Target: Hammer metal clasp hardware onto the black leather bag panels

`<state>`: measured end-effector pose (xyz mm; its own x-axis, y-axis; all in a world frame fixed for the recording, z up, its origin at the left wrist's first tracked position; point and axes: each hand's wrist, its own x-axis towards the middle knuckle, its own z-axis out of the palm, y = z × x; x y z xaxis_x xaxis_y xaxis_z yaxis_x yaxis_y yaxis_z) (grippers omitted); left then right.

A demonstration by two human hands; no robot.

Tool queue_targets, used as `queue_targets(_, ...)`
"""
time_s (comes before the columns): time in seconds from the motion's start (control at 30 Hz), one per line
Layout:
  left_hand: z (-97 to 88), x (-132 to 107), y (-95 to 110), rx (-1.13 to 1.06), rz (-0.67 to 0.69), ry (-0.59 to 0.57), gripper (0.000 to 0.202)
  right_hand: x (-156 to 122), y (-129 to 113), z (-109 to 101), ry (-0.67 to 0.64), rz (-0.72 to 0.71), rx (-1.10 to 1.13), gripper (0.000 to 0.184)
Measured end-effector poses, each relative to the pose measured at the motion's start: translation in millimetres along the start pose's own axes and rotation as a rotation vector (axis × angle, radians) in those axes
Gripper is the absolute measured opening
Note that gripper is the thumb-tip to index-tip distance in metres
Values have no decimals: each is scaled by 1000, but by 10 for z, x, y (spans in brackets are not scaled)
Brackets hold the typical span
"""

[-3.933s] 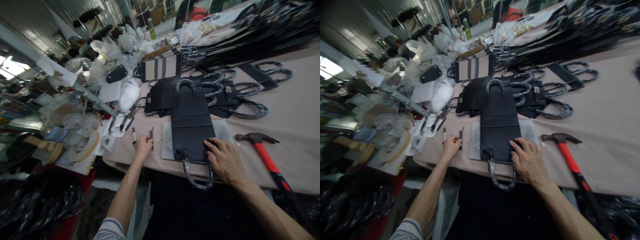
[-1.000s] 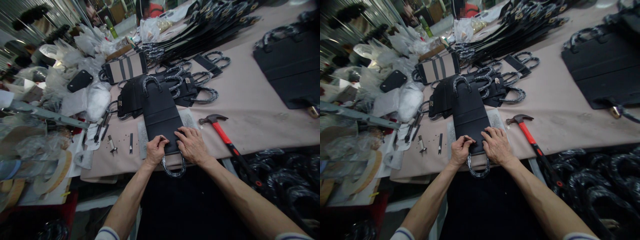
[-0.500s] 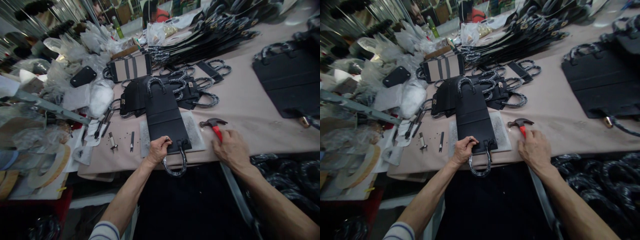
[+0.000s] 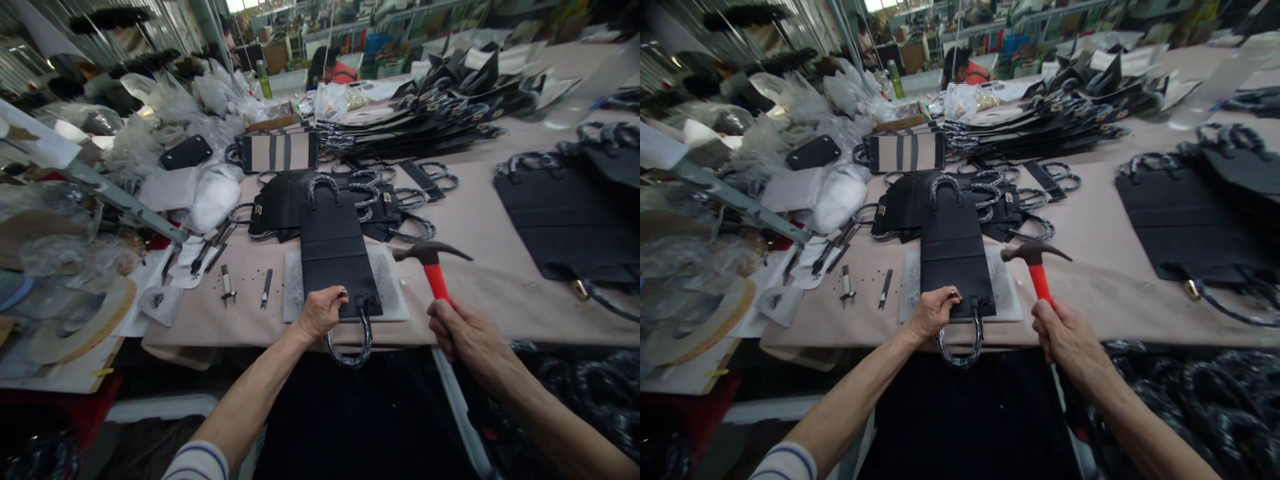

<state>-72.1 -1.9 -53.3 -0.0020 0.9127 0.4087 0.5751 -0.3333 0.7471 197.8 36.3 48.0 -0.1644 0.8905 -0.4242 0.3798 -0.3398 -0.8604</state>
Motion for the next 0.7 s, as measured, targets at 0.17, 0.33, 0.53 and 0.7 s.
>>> queue_targets(0.17, 14, -14, -21, 16, -8, -2, 12, -150, -346, 139, 139, -734, -687, 34)
queue_targets(0.33, 14, -30, -24, 35, -37, -26, 12, -195, -511, 169, 22, -898, -968, 28)
queue_targets(0.53, 11, -16, -2, 23, -12, -15, 14, -234, -464, 178, 277, -892, -714, 30)
queue_targets(0.7, 5, -8, -31, 13, -7, -12, 15, -210, -491, 188, 57, -763, -839, 31)
